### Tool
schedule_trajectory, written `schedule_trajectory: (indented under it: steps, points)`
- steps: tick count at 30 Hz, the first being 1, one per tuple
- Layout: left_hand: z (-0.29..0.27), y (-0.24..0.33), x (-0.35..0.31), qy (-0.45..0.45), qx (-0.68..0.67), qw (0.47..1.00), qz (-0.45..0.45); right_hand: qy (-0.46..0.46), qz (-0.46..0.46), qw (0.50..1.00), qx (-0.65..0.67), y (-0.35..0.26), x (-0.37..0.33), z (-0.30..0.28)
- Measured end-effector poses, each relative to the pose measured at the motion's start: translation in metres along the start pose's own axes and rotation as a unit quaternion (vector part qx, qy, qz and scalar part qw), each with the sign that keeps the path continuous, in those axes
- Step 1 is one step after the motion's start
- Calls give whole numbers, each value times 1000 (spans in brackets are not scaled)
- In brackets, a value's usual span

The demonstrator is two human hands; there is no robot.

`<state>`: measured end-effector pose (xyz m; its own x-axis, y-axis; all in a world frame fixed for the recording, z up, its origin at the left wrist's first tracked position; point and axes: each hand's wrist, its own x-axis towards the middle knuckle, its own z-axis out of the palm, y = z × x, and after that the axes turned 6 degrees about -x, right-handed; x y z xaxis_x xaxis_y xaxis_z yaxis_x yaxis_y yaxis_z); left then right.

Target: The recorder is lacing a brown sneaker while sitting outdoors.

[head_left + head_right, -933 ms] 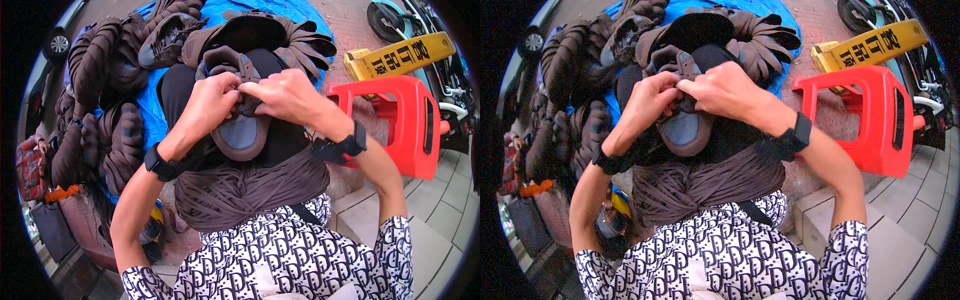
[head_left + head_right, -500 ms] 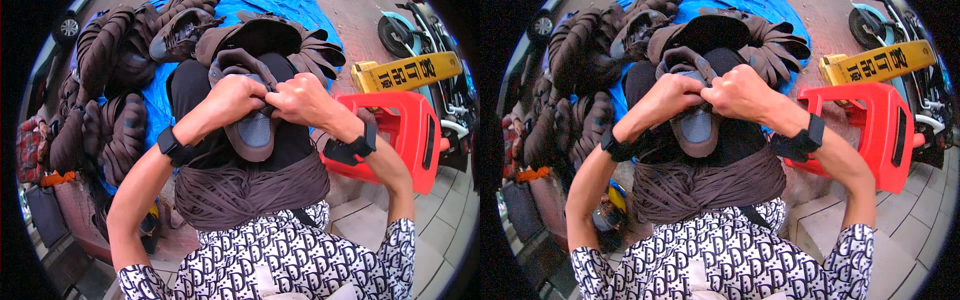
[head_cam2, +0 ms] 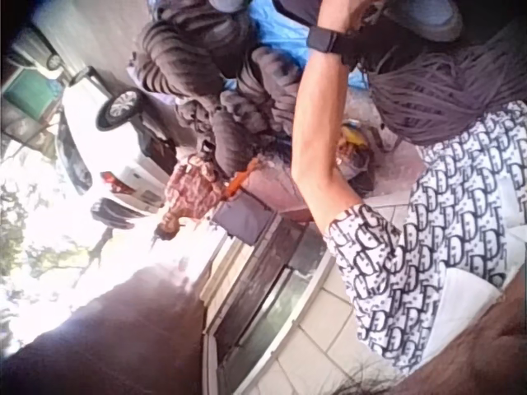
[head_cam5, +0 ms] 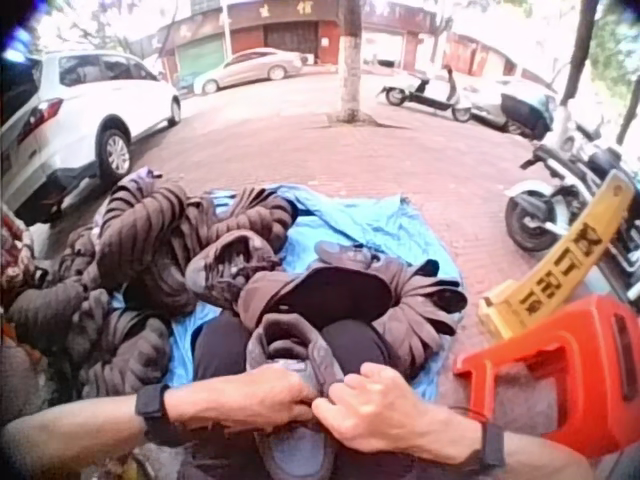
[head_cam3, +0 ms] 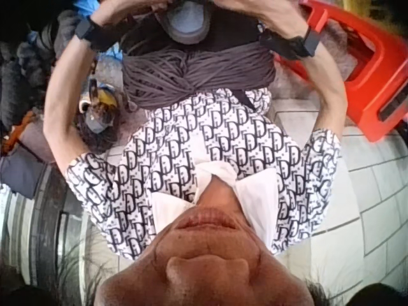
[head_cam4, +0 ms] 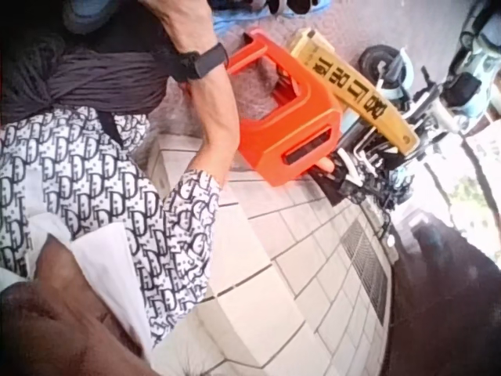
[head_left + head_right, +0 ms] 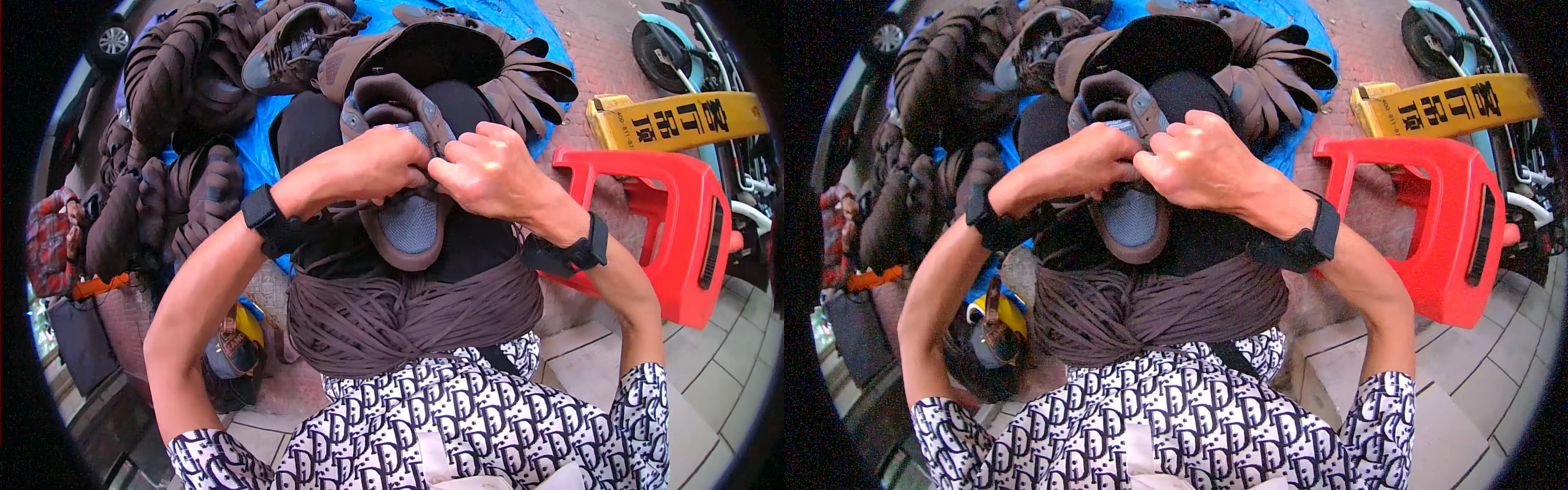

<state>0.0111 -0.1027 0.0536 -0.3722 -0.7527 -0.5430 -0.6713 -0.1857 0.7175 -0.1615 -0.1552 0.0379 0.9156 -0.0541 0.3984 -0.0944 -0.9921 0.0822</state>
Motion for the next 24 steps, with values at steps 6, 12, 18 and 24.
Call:
schedule_trajectory:
  steps: [6,12,18,24]
  points:
    - [3,-4,-8,68,-36,991,109,41,49,998,19,1,-2,2]
    - [17,-13,-6,174,11,965,195,39,62,997,37,-1,-5,2]
    - [10,-4,-14,199,28,960,196,49,78,993,75,1,-4,1]
    - [8,7,-69,281,-251,923,-83,25,118,974,193,-6,10,-10]
